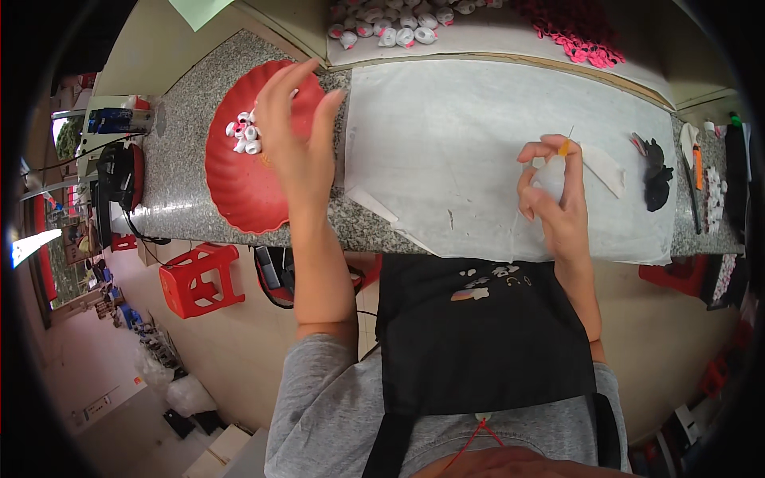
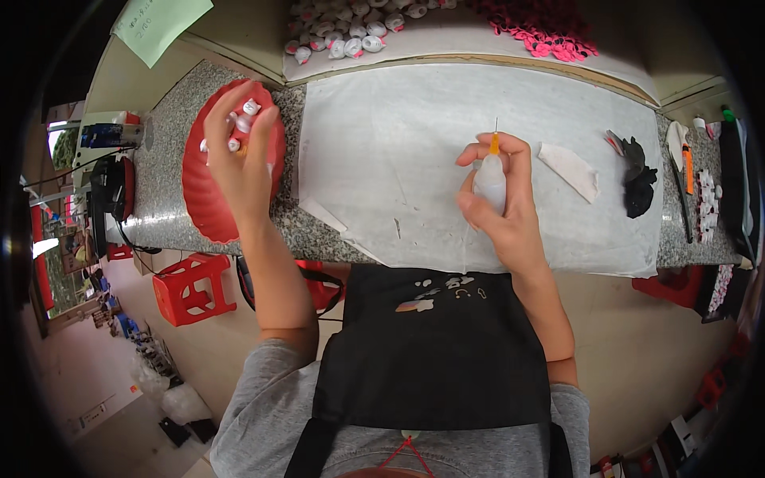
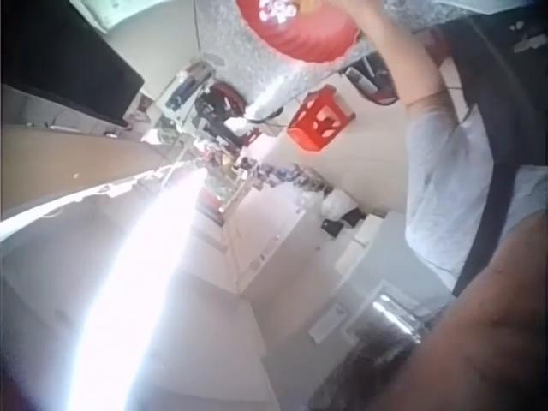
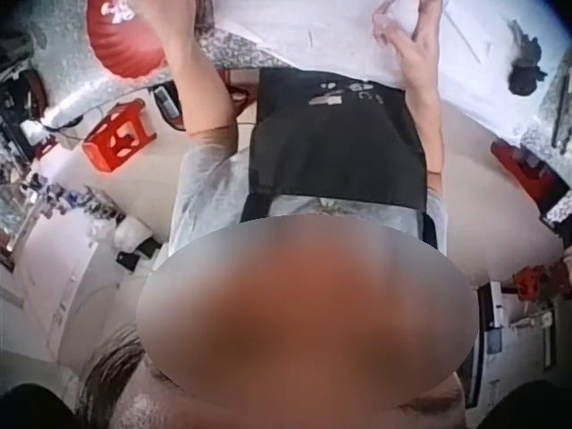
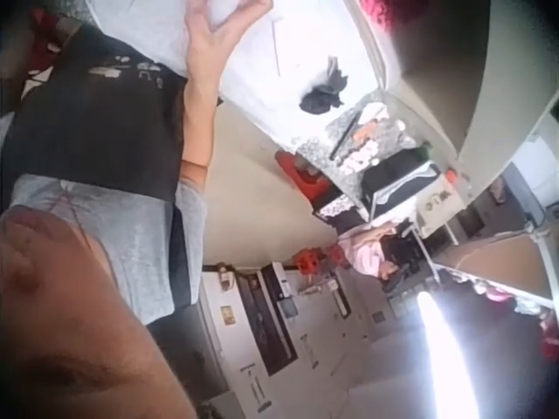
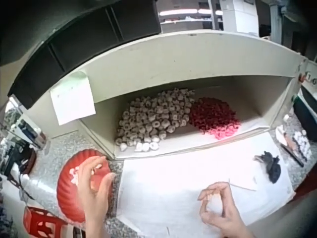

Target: Apply glue to small white cat-shaped toy faces and attach pink bow pieces at a factory workbench.

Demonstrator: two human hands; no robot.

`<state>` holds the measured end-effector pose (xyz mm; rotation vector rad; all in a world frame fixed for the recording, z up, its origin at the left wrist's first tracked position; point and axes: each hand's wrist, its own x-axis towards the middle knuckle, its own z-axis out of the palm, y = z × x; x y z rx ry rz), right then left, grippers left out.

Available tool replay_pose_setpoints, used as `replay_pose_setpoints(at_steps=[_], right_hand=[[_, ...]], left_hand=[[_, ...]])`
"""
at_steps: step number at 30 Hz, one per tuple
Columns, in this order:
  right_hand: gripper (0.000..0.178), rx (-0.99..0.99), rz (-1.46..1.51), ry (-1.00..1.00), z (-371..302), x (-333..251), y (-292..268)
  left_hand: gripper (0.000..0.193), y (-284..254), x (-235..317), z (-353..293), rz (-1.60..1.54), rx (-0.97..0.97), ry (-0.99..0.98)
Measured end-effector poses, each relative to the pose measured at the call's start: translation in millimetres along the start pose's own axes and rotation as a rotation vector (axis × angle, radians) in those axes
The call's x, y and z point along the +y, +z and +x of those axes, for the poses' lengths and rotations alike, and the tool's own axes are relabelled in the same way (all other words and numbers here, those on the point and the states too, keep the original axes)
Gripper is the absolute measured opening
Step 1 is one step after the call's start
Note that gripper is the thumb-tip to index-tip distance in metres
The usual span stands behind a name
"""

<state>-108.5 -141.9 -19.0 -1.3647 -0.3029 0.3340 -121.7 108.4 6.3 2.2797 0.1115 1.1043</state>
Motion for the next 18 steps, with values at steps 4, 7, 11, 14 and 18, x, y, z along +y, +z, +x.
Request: replay_pose_setpoints(at_steps=[4,7,11,14,18], right_hand=[[0.037,-0.014,0.229,0.015,-8,-7,-14],[0.032,0.024,0.213,-0.012,-16,-13,-20],[0.031,0.092,0.174,-0.025,-24,-19,-31],[0.031,0.220,0.127,-0.084,-24,-25,-32],[0.026,0.269,0.135,-0.139,-27,-25,-45]], left_hand=[[0.024,71,-1,30,0.111,-0.317,0.344],[0.022,102,-16,33,0.354,-0.343,0.417],[0.020,101,-14,31,0.297,-0.328,0.337],[0.018,84,30,21,-0.217,-0.333,0.011],[0.018,67,71,-10,-0.677,-0.447,-0.204]])
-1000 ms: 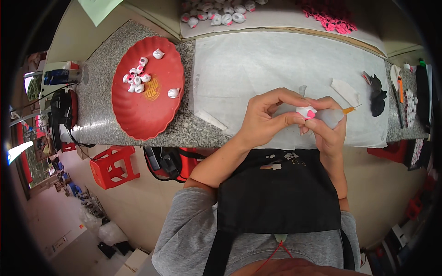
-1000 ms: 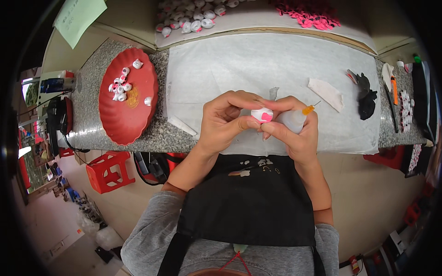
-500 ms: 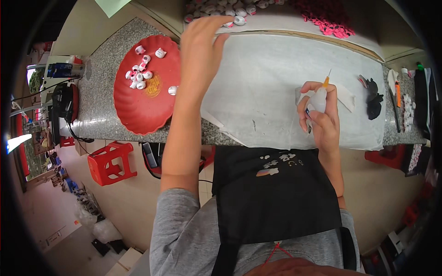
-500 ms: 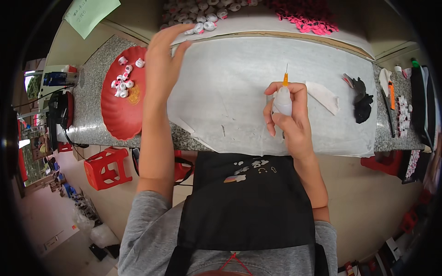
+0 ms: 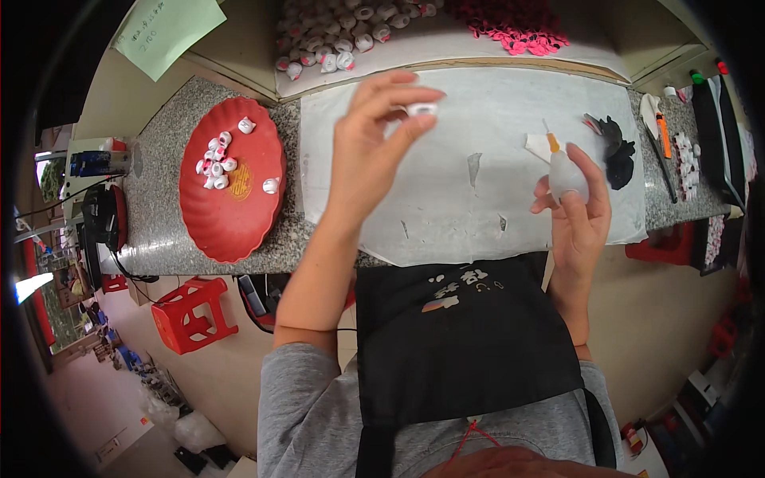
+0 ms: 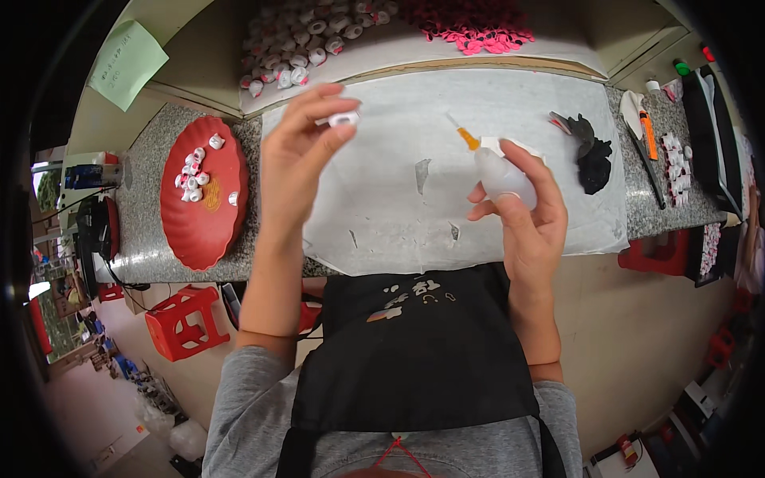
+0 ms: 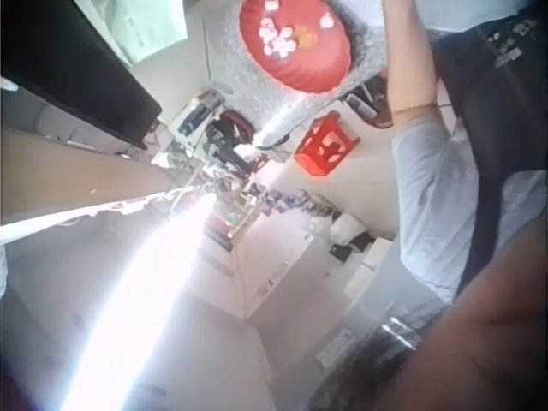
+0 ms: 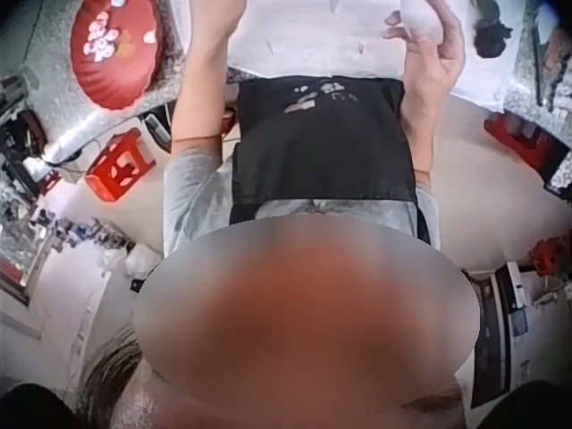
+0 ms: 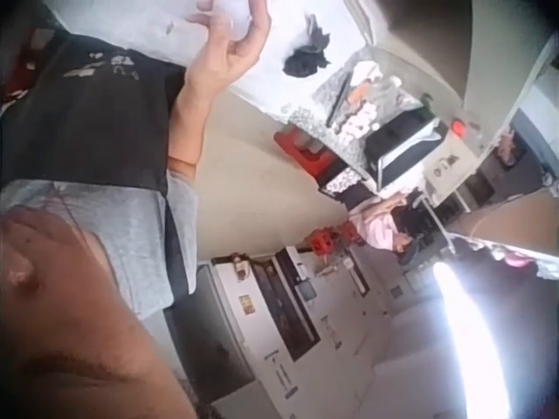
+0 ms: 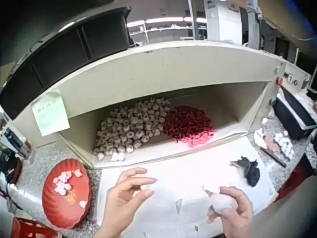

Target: Apply glue to small white cat-shaped toy faces and attach pink bow pieces at a factory workbench.

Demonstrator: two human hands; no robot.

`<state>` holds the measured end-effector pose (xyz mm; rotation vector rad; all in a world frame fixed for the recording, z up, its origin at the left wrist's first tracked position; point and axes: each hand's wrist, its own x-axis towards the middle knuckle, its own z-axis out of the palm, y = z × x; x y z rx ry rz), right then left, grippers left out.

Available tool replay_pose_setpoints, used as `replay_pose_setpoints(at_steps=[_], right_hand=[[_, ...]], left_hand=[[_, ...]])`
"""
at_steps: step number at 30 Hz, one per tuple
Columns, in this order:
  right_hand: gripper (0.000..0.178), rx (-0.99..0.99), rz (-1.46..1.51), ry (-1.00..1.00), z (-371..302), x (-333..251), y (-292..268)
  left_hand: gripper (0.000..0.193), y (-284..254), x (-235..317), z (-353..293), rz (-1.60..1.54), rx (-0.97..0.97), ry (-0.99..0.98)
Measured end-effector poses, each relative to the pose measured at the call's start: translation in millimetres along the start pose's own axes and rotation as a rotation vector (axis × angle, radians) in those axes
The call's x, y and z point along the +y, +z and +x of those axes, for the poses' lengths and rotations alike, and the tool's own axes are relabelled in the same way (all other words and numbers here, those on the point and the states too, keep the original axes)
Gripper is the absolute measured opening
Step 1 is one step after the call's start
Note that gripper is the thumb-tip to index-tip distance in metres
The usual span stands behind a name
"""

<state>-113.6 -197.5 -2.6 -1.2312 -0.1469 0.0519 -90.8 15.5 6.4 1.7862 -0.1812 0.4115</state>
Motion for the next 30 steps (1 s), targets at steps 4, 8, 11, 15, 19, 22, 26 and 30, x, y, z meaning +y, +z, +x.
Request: replay_pose_setpoints(at_steps=[4,8,11,15,19,22,26,30], right_hand=[[0.027,0.030,0.181,-0.136,0,5,-2],[0.029,0.174,0.259,-0.152,-2,-3,10],[0.029,0.171,0.087,-0.309,-2,4,15],[0.036,0.089,-0.236,-0.567,-5,6,19],[0.042,-0.044,-0.352,-0.660,-9,2,23],[0.036,-0.080,-0.455,-0.694,-10,3,30],[0.038,-0.071,-0.455,-0.701,-15,7,29],[0.038,-0.070,-0.463,-0.730,-15,9,28]], left_hand=[[0.017,18,9,-28,-0.560,-0.091,-0.300],[0.018,29,-1,-40,-0.792,-0.050,-0.350],[0.016,28,-10,-44,-0.874,-0.027,-0.359],[0.016,27,-14,-48,-0.969,-0.011,-0.308],[0.023,25,-9,-49,-0.939,0.030,-0.339],[0.031,23,-7,-47,-0.867,0.038,-0.346],[0.035,22,-9,-48,-0.864,0.009,-0.330],[0.036,21,-8,-49,-0.865,-0.004,-0.332]])
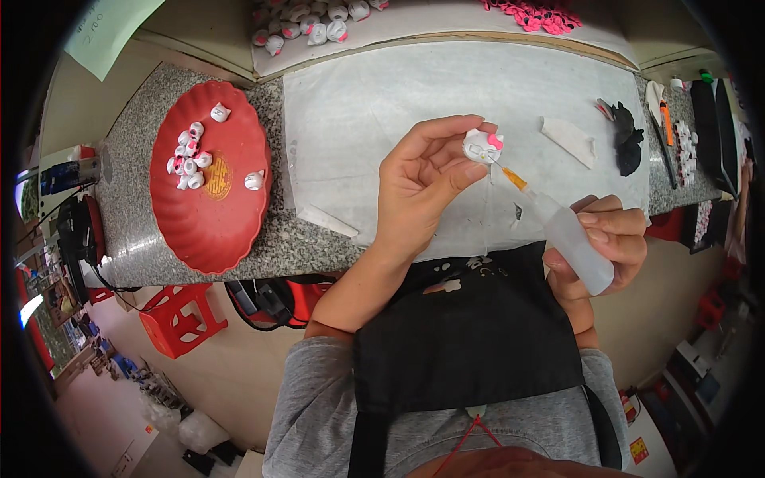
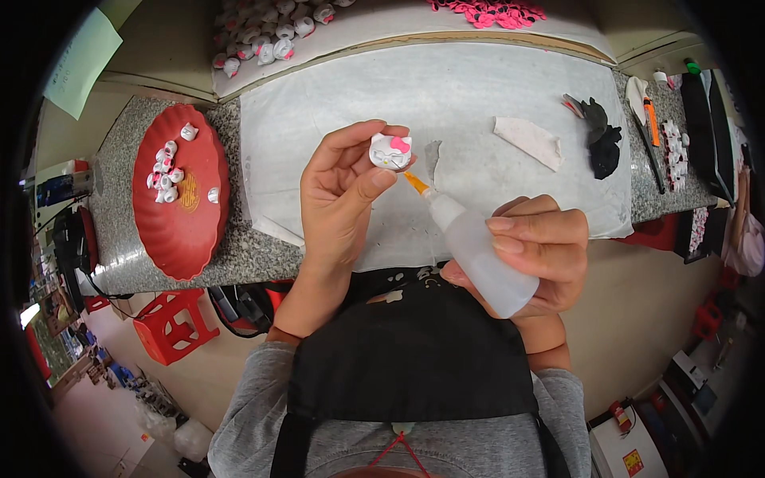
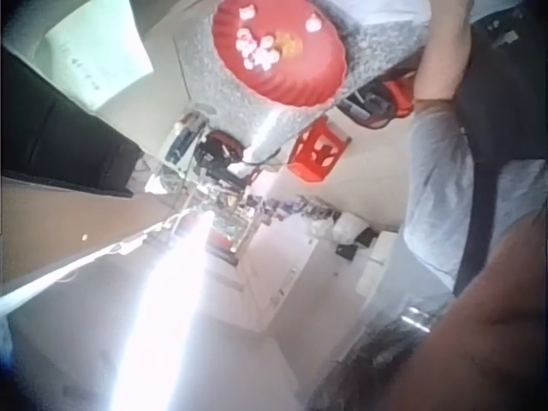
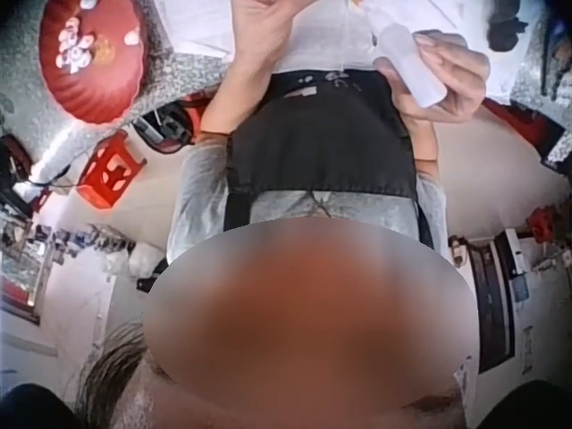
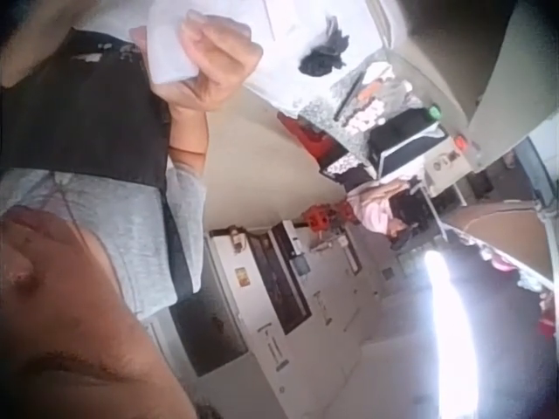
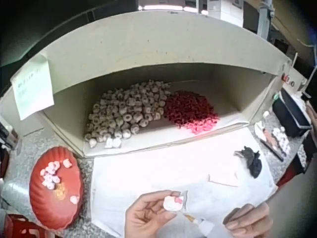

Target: Apply glue to small white cat-shaped toy faces and attach pink bow pieces at a factory workbench.

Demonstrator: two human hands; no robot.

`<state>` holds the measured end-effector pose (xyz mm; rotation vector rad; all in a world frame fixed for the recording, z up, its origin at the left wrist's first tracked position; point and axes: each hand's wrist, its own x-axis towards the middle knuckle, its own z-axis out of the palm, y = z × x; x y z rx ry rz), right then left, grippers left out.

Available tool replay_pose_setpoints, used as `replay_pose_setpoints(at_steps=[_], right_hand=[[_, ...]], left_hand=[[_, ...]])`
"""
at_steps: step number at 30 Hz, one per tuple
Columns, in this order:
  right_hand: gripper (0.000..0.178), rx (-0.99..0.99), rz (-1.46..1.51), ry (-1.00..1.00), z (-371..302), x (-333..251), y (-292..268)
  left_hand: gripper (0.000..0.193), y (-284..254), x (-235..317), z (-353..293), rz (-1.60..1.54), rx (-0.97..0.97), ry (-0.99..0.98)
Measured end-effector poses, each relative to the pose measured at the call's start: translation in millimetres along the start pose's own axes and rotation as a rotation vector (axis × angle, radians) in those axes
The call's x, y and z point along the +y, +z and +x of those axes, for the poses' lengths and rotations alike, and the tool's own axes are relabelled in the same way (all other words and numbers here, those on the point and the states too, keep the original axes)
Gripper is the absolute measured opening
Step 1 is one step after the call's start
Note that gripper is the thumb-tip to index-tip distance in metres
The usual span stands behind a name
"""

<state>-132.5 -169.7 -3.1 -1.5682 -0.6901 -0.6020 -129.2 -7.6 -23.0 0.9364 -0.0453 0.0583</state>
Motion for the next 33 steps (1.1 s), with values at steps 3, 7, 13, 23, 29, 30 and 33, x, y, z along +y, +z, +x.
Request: replay_pose_setpoints(at_steps=[3,7,13,23,29,30,33], right_hand=[[0.037,-0.063,-0.015,0.020,6.7,-4.5,2.4],[0.037,-0.058,-0.015,0.033,4.3,-5.5,0.2],[0.046,-0.071,0.039,-0.008,7.2,-4.0,-3.3],[0.035,-0.063,-0.023,0.026,2.0,-2.5,-3.7],[0.036,-0.099,-0.033,0.042,7.9,-6.2,-2.8],[0.036,-0.096,-0.039,0.043,7.7,-6.0,-2.3],[0.037,-0.089,-0.030,0.053,7.3,-5.4,-0.8]], left_hand=[[0.036,-0.2,-2.1,0.5,-0.003,-0.012,0.005],[0.036,0.6,-2.4,0.6,0.003,-0.017,-0.004],[0.036,-0.6,-2.9,-0.2,0.002,0.006,-0.003],[0.036,2.2,-0.9,0.1,0.010,-0.009,-0.053],[0.035,1.8,-2.5,-0.2,0.050,-0.017,-0.032],[0.035,0.8,-3.8,-0.4,0.075,-0.027,-0.009],[0.033,0.6,-7.2,-0.9,0.235,-0.025,0.096]])
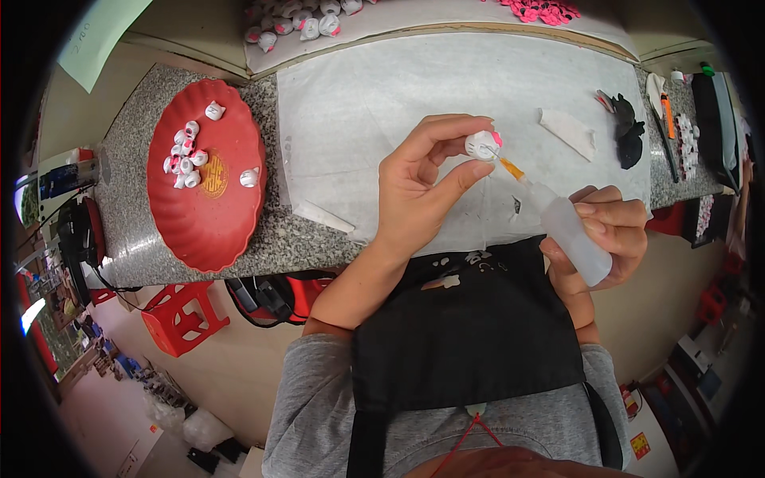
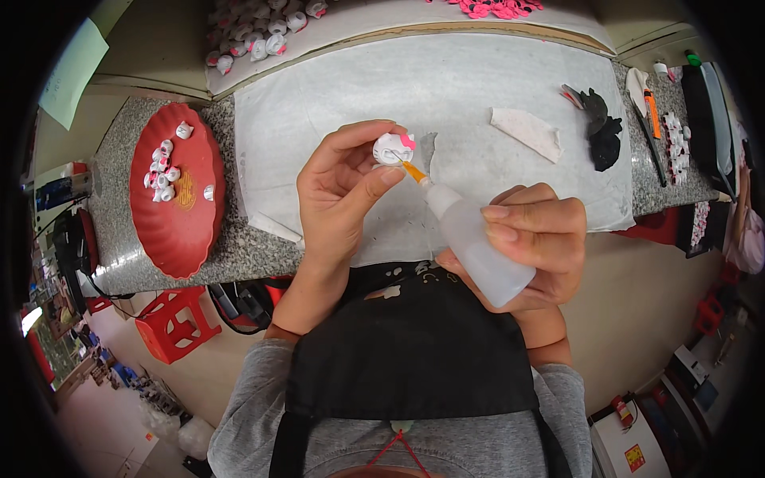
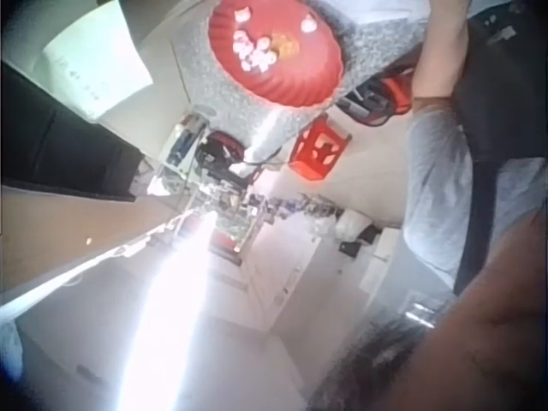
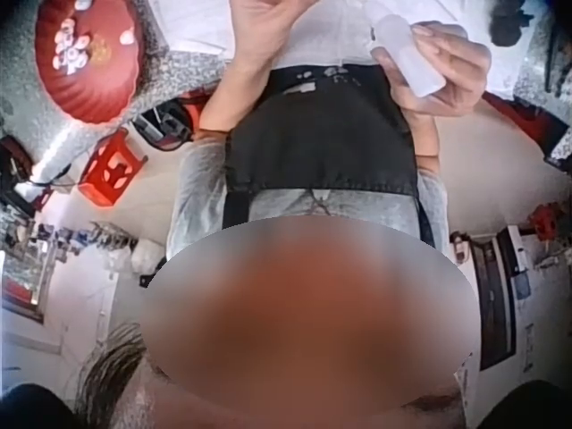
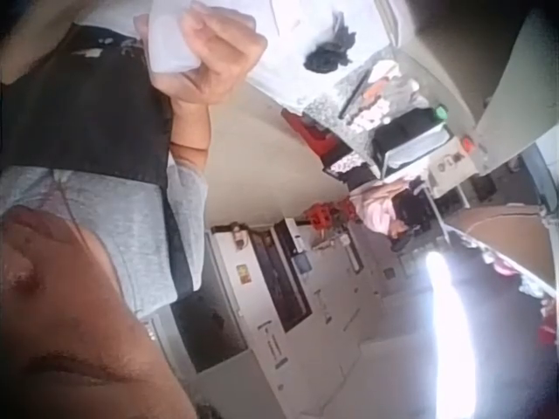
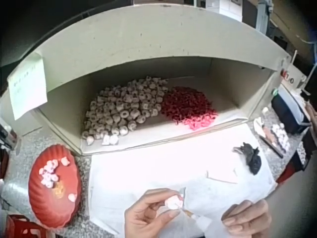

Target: Apply glue to small white cat-shaped toy faces and attach pink bow pieces at a factory workbench.

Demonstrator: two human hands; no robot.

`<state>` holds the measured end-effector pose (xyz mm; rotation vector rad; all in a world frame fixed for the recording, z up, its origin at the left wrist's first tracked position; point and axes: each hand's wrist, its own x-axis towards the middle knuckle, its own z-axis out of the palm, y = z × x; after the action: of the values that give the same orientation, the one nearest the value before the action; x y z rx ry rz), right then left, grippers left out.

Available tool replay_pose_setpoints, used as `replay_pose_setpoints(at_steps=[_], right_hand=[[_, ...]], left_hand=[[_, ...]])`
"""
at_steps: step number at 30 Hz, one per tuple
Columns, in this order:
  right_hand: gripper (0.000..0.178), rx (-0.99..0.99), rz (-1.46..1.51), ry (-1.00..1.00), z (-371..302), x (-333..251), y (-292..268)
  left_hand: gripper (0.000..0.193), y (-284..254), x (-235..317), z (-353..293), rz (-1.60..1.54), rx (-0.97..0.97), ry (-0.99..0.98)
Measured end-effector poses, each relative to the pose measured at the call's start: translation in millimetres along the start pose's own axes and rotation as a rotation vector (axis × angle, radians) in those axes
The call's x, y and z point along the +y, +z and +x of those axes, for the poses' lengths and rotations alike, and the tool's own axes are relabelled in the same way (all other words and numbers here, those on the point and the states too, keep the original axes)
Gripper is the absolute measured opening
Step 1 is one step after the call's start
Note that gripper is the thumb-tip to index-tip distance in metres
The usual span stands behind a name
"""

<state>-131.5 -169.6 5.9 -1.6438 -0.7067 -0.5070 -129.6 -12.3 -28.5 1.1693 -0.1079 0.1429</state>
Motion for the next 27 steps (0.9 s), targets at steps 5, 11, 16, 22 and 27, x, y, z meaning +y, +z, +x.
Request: replay_pose_setpoints(at_steps=[5,11,16,22,27], right_hand=[[0.037,-0.001,0.009,-0.003,0,1,1],[0.037,0.003,0.016,0.024,-1,0,0],[0.035,0.036,0.004,0.047,0,1,1],[0.034,0.092,0.145,0.150,3,13,-13],[0.026,0.003,0.155,0.520,28,25,-27]], left_hand=[[0.030,0,2,1,0.139,-0.023,0.067],[0.029,0,0,1,0.154,-0.007,0.084],[0.029,0,1,1,0.162,-0.020,0.085],[0.030,-1,2,1,0.022,0.023,0.014],[0.034,-3,3,4,-0.157,0.116,-0.037]])
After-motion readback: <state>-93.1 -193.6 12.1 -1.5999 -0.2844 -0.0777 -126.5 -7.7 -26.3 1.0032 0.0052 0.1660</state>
